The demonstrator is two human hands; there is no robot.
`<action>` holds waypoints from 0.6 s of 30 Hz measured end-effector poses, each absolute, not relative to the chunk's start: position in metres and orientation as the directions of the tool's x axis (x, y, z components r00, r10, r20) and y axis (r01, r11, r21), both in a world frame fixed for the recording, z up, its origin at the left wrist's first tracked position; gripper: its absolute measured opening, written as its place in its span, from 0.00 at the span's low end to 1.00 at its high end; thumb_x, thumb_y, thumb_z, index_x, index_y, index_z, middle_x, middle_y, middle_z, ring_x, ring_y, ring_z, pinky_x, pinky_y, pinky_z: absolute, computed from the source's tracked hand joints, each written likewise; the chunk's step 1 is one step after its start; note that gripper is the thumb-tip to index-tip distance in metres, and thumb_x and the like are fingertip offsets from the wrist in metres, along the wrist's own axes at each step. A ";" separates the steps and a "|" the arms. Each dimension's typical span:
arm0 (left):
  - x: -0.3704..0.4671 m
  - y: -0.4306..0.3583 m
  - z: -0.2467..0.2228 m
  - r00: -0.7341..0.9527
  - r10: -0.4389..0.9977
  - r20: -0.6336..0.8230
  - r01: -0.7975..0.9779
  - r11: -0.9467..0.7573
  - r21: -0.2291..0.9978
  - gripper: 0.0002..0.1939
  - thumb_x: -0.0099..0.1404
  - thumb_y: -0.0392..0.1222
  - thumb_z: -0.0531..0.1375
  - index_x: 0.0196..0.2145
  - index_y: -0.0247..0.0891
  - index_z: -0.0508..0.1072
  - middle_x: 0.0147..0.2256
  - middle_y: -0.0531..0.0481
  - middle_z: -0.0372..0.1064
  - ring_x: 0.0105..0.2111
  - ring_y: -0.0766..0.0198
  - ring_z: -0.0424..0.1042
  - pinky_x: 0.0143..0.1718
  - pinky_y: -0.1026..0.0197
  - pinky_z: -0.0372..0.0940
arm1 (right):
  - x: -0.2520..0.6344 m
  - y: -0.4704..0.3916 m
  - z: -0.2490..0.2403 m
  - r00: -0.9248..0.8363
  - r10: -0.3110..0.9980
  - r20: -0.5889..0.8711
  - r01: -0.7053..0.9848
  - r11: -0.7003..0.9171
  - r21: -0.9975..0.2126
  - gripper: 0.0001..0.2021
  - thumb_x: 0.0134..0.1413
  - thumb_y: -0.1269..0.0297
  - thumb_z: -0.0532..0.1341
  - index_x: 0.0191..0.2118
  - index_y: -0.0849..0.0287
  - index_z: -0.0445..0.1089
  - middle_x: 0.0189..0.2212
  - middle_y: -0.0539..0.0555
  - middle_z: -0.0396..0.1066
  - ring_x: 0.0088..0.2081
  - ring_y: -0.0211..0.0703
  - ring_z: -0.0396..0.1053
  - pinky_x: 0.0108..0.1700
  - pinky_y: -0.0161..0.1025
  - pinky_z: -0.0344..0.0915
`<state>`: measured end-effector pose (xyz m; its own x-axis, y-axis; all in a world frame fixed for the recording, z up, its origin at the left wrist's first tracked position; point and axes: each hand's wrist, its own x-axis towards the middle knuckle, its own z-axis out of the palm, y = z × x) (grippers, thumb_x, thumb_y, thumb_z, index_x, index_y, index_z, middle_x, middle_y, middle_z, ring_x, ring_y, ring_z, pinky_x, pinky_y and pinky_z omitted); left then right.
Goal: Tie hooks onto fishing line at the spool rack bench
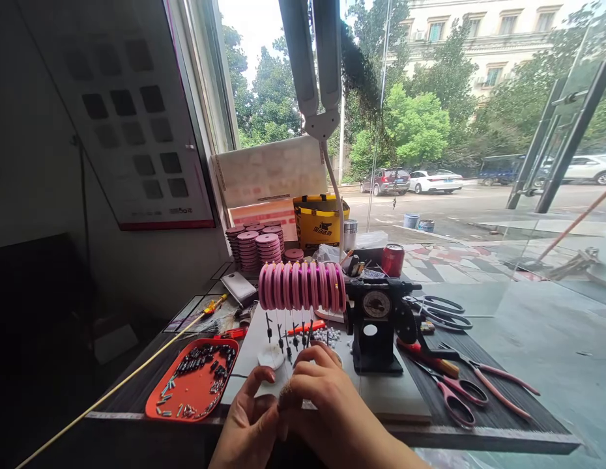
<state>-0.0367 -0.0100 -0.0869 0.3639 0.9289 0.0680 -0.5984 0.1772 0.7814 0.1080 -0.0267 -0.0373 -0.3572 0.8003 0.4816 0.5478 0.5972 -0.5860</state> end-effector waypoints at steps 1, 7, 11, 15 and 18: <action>-0.038 -0.010 -0.087 0.393 0.918 0.060 -0.589 0.201 0.783 0.21 0.42 0.46 0.72 0.33 0.41 0.69 0.13 0.60 0.64 0.16 0.74 0.62 0.23 0.70 0.54 | 0.109 -0.027 -0.038 -0.364 0.796 0.483 0.546 0.602 -0.582 0.08 0.46 0.73 0.67 0.22 0.57 0.70 0.25 0.48 0.69 0.39 0.43 0.62 0.45 0.40 0.59; -0.052 -0.010 -0.084 0.528 0.849 0.025 -0.365 0.200 0.910 0.19 0.48 0.52 0.68 0.32 0.34 0.75 0.23 0.51 0.67 0.25 0.68 0.63 0.31 0.65 0.56 | 0.114 -0.027 -0.043 -0.352 0.776 0.523 0.568 0.621 -0.540 0.07 0.54 0.71 0.61 0.25 0.57 0.68 0.26 0.48 0.67 0.38 0.42 0.61 0.42 0.39 0.61; -0.051 -0.010 -0.076 0.487 0.871 0.061 -0.214 0.051 0.976 0.20 0.54 0.56 0.61 0.24 0.33 0.73 0.22 0.52 0.62 0.26 0.66 0.60 0.32 0.64 0.55 | 0.113 -0.027 -0.044 -0.353 0.755 0.552 0.566 0.642 -0.517 0.08 0.53 0.72 0.61 0.25 0.57 0.66 0.26 0.49 0.66 0.38 0.43 0.60 0.43 0.40 0.60; -0.045 -0.010 -0.074 0.500 0.861 0.087 -0.235 0.038 0.971 0.20 0.54 0.55 0.62 0.18 0.34 0.68 0.19 0.54 0.57 0.23 0.67 0.56 0.28 0.65 0.53 | 0.112 -0.030 -0.040 -0.360 0.772 0.523 0.540 0.630 -0.558 0.09 0.53 0.73 0.60 0.25 0.57 0.65 0.26 0.49 0.65 0.37 0.43 0.60 0.42 0.40 0.61; -0.043 -0.010 -0.077 0.482 0.870 0.104 -0.250 0.023 0.968 0.20 0.54 0.54 0.62 0.17 0.33 0.70 0.19 0.53 0.59 0.23 0.67 0.56 0.28 0.65 0.53 | 0.113 -0.032 -0.038 -0.362 0.790 0.494 0.527 0.611 -0.591 0.10 0.55 0.73 0.58 0.24 0.58 0.63 0.26 0.49 0.64 0.37 0.42 0.60 0.41 0.38 0.62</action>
<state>-0.0430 -0.0105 -0.0766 0.4825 0.8698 0.1036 -0.2499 0.0233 0.9680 0.1129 -0.0318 -0.0381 -0.3622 0.7904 0.4940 0.5270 0.6108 -0.5909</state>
